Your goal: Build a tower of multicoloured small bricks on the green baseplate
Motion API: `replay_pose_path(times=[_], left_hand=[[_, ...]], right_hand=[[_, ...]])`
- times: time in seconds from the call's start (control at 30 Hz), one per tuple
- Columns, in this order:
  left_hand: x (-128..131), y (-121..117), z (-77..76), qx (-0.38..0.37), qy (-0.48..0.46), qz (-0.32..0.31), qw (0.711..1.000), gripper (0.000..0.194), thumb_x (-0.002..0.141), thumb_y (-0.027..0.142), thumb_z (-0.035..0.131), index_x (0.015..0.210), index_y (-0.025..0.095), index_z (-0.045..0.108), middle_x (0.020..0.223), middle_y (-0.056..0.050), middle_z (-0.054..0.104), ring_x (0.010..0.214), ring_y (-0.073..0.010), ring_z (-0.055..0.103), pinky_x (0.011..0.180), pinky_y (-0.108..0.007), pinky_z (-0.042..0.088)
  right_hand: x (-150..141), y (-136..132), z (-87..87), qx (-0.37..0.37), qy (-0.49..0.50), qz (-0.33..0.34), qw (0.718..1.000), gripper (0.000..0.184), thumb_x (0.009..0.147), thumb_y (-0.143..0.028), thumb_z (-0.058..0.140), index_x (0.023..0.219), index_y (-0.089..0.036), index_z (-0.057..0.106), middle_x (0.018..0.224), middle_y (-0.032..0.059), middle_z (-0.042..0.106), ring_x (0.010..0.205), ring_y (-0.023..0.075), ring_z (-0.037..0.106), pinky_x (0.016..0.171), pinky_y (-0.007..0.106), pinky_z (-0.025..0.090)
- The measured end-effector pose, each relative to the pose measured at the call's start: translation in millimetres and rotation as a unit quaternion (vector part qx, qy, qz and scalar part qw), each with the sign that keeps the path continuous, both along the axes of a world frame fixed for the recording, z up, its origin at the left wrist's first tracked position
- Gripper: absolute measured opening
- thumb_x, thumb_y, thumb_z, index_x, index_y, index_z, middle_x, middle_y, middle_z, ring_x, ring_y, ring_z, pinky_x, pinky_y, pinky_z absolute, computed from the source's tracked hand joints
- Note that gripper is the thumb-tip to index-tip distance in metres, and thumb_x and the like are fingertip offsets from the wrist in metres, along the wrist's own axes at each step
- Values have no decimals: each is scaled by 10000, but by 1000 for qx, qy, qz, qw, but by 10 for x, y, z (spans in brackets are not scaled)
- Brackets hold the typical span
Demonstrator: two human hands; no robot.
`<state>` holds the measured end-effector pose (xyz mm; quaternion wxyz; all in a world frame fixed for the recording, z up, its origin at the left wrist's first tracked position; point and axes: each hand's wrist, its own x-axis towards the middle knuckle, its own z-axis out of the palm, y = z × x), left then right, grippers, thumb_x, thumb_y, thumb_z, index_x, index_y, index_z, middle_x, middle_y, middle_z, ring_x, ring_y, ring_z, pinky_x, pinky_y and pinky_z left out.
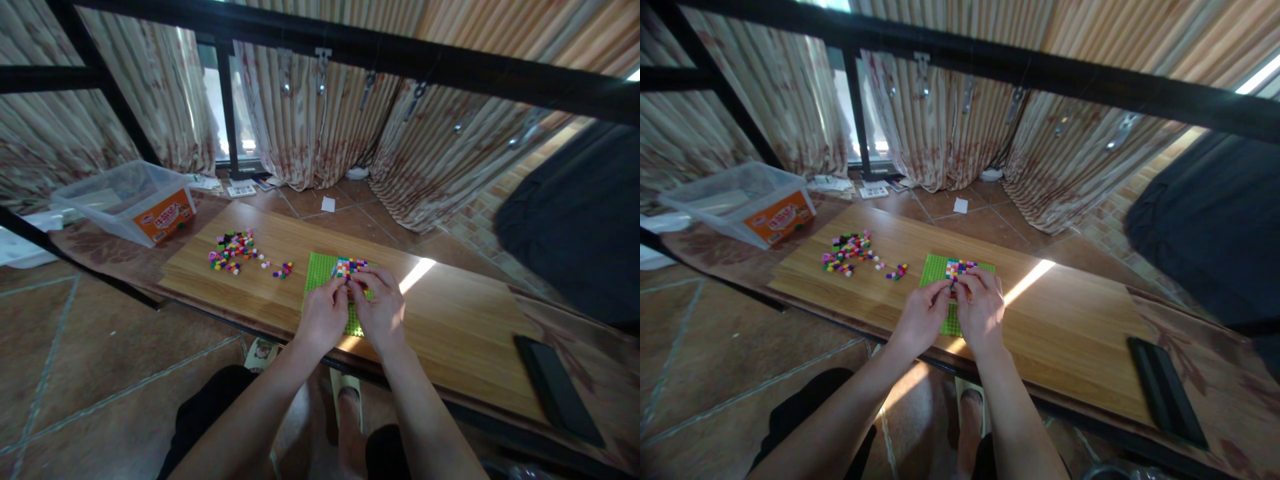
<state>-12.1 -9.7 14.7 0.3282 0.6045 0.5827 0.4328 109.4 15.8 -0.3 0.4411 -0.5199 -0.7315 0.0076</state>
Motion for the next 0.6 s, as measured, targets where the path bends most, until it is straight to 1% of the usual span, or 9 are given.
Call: replay_pose_path(times=[0.1, 0.17, 0.23, 0.33, 0.43, 0.5, 0.6], left_hand=[[3, 1, -8, 2, -6, 4, 1000, 325, 871, 232, 424, 1054, 165, 684, 954, -85, 721, 835, -196, 656, 779, -292, 466], [5, 3, -16, 3, -8, 6, 1000, 325, 872, 246, 424, 1048, 168, 686, 916, -87, 723, 809, -201, 654, 766, -299, 464], [7, 5, -23, 3, -13, 8, 1000, 324, 872, 253, 424, 1044, 172, 687, 893, -89, 722, 799, -205, 651, 757, -300, 461], [7, 7, -35, 8, -16, 12, 1000, 318, 869, 257, 430, 1037, 184, 690, 913, -94, 720, 807, -212, 649, 757, -300, 456], [7, 10, -43, 10, -9, 12, 1000, 315, 869, 262, 433, 1041, 190, 688, 963, -103, 716, 837, -218, 646, 772, -304, 450], [8, 11, -42, 6, -8, 9, 1000, 317, 869, 258, 432, 1046, 188, 686, 977, -106, 714, 842, -220, 644, 774, -306, 447], [11, 11, -36, 2, -14, 6, 1000, 314, 864, 245, 435, 1038, 189, 690, 945, -99, 717, 807, -213, 640, 748, -302, 444]], right_hand=[[23, 6, 13, -14, 78, -15, 997, 139, 825, -267, 572, 877, -215, 690, 954, 57, 640, 914, 189, 592, 842, 376, 488], [42, 27, 0, -29, 123, -40, 991, 171, 823, -308, 566, 895, -209, 686, 932, 56, 642, 888, 188, 599, 818, 377, 491], [50, 59, -34, -52, 150, -72, 985, 237, 807, -364, 577, 949, -203, 675, 934, 63, 642, 870, 196, 599, 791, 388, 493], [27, 107, -107, -89, 170, -100, 976, 389, 769, -431, 603, 1075, -192, 627, 1017, 94, 636, 905, 216, 592, 793, 417, 488], [-21, 142, -171, -124, 181, -96, 971, 486, 733, -433, 634, 1139, -170, 581, 1087, 124, 622, 963, 228, 585, 833, 432, 476], [-49, 156, -197, -135, 196, -86, 968, 503, 723, -417, 644, 1151, -164, 567, 1093, 129, 623, 969, 226, 590, 854, 434, 469], [-68, 170, -214, -140, 222, -73, 962, 491, 722, -403, 642, 1147, -169, 569, 1077, 122, 633, 945, 220, 607, 858, 430, 472]])
